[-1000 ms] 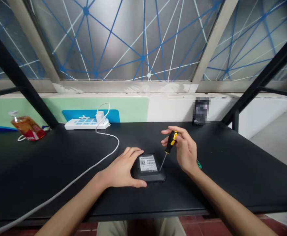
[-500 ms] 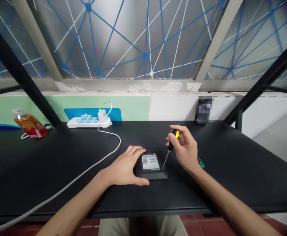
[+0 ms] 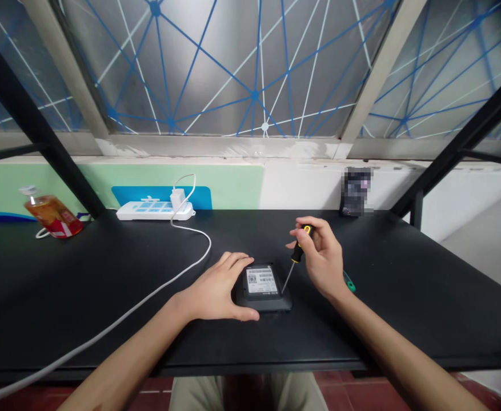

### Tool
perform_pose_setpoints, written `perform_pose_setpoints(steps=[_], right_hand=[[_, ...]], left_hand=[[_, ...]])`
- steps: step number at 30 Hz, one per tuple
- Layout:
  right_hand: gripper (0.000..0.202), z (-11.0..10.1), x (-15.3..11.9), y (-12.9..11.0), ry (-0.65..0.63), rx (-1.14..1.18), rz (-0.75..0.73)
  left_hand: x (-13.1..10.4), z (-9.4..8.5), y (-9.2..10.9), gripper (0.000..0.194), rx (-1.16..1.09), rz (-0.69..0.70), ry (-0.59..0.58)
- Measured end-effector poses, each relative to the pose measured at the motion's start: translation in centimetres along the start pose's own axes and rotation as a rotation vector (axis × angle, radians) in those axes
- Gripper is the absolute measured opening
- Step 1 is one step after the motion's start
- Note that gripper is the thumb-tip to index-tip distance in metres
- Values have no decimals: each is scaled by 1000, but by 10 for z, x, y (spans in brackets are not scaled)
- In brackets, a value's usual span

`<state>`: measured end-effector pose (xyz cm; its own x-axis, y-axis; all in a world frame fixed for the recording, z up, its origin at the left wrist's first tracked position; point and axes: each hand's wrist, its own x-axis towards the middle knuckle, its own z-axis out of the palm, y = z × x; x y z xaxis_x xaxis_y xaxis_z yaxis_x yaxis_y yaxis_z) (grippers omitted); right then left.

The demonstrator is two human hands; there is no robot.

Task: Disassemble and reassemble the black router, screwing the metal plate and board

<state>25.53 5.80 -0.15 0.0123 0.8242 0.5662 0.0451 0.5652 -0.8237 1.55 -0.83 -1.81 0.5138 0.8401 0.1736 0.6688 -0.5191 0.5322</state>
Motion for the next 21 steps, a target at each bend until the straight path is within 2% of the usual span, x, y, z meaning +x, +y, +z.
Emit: perform_pose_setpoints(steps=[5,14,21], right_hand=[[26,0,1,1,17,-32,11],[26,-2,1,-4,-30,155,106],[28,0,1,-4,-13,14,52]], left_hand=[[0,0,0,100,-7,-2,-1],[0,-1,0,99,8,-6,-3],[0,0,0,100,17,-3,-1]])
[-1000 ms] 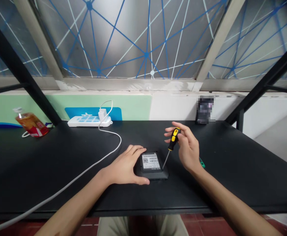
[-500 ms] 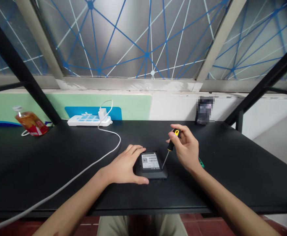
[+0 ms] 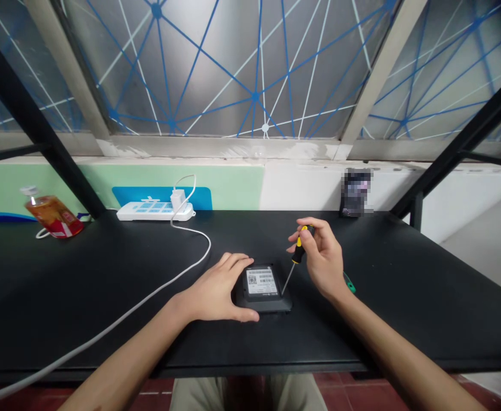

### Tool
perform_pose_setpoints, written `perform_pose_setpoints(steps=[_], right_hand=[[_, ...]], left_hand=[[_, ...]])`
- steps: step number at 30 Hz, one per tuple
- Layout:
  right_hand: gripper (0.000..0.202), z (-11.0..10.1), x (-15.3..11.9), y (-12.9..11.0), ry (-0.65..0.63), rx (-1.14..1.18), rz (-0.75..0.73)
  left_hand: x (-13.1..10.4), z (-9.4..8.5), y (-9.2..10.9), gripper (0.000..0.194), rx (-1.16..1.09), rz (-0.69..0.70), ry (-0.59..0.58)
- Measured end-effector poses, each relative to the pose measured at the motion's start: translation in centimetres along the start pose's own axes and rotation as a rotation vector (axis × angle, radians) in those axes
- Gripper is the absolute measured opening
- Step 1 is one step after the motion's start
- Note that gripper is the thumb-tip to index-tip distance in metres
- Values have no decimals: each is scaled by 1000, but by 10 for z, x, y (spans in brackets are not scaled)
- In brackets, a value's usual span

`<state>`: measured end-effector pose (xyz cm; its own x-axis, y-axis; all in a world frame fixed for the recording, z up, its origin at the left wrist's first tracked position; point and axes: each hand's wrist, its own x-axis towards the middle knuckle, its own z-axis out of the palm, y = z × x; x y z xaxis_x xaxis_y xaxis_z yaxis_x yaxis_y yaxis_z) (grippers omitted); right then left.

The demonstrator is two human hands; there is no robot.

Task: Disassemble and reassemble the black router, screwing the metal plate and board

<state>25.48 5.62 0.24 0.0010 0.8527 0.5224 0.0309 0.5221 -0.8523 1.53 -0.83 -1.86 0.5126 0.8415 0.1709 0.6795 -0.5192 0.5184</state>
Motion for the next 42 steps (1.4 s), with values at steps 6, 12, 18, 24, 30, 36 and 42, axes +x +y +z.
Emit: perform_pose_setpoints(steps=[6,12,18,24,30,36,42], right_hand=[[29,0,1,0,-4,-27,8],[27,1,-1,1,39,9,3],[27,-2,-2,1,-5,139,8],[25,-1,-3,4,-13,18,-76],[22,0,-1,3,48,-65,-60],[28,-2,-2,2,16,96,-4],[27,-2,-2,1,6,9,-56]], left_hand=[[-1,-1,1,99,-1,-5,0],[0,0,0,99,-2,-1,-2],[0,0,-1,101,13,-4,-7],[-1,0,0,100,23,-4,-10],[0,0,1,99,14,-6,-11],[0,0,0,99,13,-7,-6],[-1,1,0,98,12,-5,-1]])
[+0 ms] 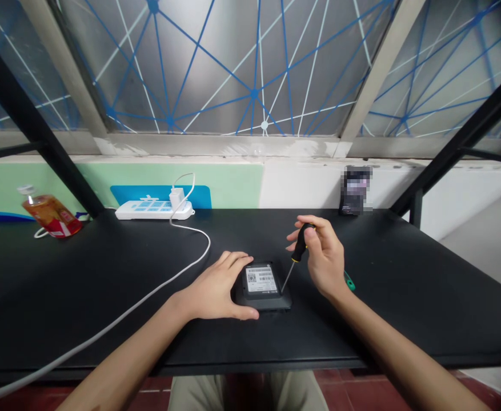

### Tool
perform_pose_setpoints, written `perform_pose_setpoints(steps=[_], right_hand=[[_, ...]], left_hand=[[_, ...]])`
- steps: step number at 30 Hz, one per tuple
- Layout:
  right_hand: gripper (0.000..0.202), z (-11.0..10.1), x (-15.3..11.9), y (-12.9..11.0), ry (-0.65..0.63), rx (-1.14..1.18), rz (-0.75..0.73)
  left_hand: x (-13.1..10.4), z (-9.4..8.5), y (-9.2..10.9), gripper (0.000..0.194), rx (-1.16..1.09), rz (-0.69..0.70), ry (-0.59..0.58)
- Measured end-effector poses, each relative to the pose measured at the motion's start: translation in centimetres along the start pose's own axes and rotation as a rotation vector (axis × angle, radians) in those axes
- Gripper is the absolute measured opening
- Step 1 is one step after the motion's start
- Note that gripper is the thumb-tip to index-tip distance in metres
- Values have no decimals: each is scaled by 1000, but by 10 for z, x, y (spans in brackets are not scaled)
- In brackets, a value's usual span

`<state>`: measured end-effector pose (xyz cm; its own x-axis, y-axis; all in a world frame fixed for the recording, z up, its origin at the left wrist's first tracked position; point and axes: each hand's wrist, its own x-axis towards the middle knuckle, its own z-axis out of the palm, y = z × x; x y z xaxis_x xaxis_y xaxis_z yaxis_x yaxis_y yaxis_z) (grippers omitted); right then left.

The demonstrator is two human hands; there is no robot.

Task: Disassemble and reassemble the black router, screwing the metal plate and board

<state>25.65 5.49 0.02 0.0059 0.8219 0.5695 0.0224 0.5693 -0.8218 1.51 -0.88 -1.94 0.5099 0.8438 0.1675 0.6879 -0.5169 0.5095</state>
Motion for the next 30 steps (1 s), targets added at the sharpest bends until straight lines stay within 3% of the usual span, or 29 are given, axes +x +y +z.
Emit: perform_pose_setpoints(steps=[9,17,23,26,30], right_hand=[[26,1,0,0,31,-132,0],[30,1,1,-1,-28,86,76],[31,1,4,-3,-12,-137,44],[26,3,4,-3,25,-17,-7],[29,10,-5,0,-48,93,23]], left_hand=[[1,-1,2,98,-8,-7,0],[2,-1,2,99,-1,-12,-10],[0,0,1,98,-6,-9,-4],[-1,0,1,98,-3,-13,2],[-1,1,2,96,17,-11,5]])
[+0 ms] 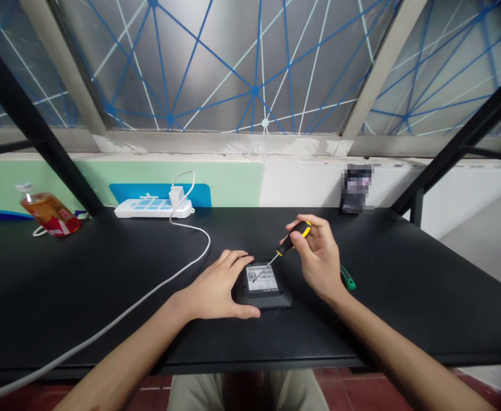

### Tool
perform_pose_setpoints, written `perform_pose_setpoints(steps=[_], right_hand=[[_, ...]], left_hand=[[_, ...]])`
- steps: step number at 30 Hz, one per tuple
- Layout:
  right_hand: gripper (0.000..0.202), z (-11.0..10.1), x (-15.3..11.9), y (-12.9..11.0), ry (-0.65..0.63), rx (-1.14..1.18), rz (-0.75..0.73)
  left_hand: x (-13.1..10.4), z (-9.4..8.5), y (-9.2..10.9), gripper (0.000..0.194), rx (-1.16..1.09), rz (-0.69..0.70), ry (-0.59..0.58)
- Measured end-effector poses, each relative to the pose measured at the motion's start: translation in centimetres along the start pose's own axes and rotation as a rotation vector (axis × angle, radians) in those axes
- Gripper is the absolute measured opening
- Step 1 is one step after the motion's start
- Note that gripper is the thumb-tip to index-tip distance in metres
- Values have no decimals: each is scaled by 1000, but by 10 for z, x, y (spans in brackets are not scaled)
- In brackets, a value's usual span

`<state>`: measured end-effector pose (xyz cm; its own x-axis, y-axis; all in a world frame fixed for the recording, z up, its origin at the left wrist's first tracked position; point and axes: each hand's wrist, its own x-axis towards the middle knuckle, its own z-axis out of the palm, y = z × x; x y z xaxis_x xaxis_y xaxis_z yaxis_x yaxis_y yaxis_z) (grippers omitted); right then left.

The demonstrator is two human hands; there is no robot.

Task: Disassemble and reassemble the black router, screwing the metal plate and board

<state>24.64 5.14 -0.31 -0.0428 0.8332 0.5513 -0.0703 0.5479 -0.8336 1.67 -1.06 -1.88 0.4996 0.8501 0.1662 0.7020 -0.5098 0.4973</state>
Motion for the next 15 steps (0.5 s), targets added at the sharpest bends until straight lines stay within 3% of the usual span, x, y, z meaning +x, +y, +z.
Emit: perform_pose_setpoints(steps=[15], right_hand=[[33,12,-14,4,-81,12,16]], left_hand=[[1,-3,4,93,20,-8,-23]])
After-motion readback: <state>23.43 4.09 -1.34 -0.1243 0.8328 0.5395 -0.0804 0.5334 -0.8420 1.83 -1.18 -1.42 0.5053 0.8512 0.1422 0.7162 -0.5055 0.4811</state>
